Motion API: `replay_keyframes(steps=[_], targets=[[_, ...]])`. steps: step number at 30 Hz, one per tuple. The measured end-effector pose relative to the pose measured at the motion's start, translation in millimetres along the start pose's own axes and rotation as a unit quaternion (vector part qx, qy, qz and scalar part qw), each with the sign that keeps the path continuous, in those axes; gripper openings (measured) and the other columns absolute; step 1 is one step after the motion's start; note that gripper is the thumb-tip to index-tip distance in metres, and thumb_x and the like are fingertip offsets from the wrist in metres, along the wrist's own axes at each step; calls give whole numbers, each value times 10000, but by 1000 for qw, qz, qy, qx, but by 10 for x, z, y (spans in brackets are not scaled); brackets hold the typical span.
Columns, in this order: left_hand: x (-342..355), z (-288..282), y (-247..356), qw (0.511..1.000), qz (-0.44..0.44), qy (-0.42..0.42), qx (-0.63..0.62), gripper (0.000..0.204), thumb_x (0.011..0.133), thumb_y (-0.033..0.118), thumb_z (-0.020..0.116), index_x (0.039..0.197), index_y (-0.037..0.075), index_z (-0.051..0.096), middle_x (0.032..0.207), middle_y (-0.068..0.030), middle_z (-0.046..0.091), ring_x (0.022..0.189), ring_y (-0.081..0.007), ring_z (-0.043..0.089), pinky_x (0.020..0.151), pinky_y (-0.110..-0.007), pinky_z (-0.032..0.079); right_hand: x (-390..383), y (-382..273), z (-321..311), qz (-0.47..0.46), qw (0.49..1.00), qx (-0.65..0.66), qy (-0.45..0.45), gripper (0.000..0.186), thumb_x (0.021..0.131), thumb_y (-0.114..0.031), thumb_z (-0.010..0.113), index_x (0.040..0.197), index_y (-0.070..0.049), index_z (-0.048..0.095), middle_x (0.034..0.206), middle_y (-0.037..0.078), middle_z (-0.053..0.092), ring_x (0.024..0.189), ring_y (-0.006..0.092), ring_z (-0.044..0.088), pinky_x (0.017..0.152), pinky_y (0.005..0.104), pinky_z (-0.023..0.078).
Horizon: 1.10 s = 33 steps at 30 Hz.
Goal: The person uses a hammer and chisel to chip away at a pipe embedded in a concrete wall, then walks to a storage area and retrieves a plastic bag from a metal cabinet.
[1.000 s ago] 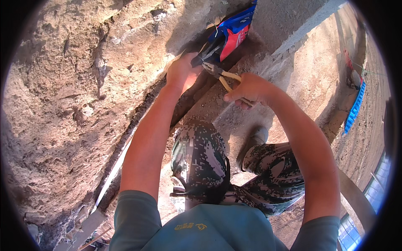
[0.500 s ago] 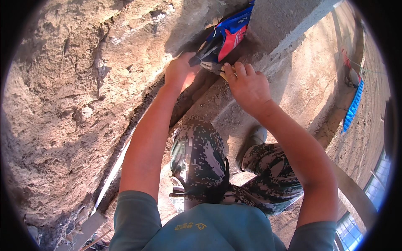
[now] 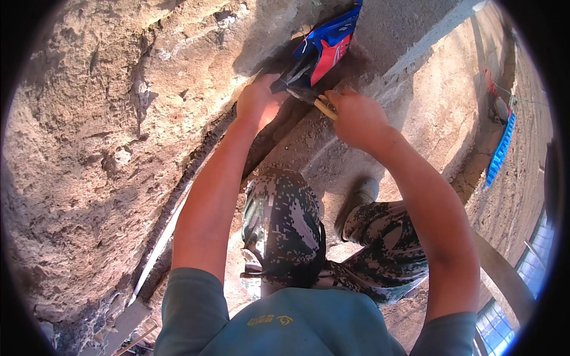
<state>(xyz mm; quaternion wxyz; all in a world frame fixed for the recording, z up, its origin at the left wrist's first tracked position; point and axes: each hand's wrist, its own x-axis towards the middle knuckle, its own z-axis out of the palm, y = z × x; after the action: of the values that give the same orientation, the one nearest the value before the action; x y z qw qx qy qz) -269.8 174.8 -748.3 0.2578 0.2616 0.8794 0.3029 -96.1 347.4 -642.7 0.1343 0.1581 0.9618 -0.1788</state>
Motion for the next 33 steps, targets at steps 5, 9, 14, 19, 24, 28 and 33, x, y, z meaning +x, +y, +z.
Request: replay_keyframes(steps=[5, 9, 14, 19, 24, 28, 33], targets=[[-30, -59, 97, 1000, -12, -12, -1, 600, 841, 313, 789, 1395, 142, 637, 961, -179, 761, 858, -325, 742, 787, -401, 578, 71, 118, -41, 106, 961, 237, -97, 344, 838, -228, 750, 1119, -32, 720, 1018, 206, 735, 920, 389, 719, 840, 455, 572], [-9, -56, 60, 1000, -22, -13, -12, 591, 836, 315, 785, 1388, 158, 644, 970, -176, 765, 858, -317, 745, 788, -402, 580, 60, 74, -79, 88, 978, 171, -85, 380, 880, -304, 751, 1168, -56, 733, 929, 215, 738, 884, 381, 719, 781, 434, 569], [28, -42, -30, 1000, -17, -7, -25, 595, 827, 327, 795, 1383, 174, 647, 969, -154, 772, 857, -304, 748, 793, -402, 581, 1, -94, 34, 53, 998, -20, -22, 322, 945, -368, 711, 1064, -69, 706, 911, 201, 733, 906, 381, 727, 792, 468, 582], [-13, -63, 85, 999, -31, -22, -16, 612, 829, 338, 813, 1391, 168, 640, 1008, -152, 770, 881, -301, 745, 808, -400, 574, 2, -51, 57, 43, 999, 8, -23, 291, 970, -350, 683, 1032, -65, 685, 917, 199, 731, 910, 405, 719, 800, 504, 576], [-80, -62, 138, 999, -27, -28, -4, 623, 838, 317, 822, 1410, 165, 624, 1090, -170, 753, 914, -313, 734, 821, -399, 563, 22, 81, 109, 39, 997, 42, -60, 312, 982, -333, 670, 1085, -39, 661, 893, 194, 727, 855, 389, 725, 744, 498, 577], [-48, -20, 50, 1000, -16, -15, 8, 630, 835, 304, 826, 1416, 170, 621, 1083, -168, 753, 902, -320, 728, 820, -399, 562, 65, -24, -94, 112, 956, 208, -173, 282, 1008, -283, 634, 1058, -6, 639, 804, 150, 695, 617, 269, 702, 547, 415, 561], [60, 64, -135, 997, -14, -49, -60, 618, 845, 314, 820, 1405, 135, 629, 1083, -159, 756, 913, -280, 729, 813, -394, 560, 32, -98, -164, 240, 846, 410, -240, 213, 1014, -232, 603, 1061, -25, 618, 745, 85, 639, 505, 166, 608, 422, 333, 485]])
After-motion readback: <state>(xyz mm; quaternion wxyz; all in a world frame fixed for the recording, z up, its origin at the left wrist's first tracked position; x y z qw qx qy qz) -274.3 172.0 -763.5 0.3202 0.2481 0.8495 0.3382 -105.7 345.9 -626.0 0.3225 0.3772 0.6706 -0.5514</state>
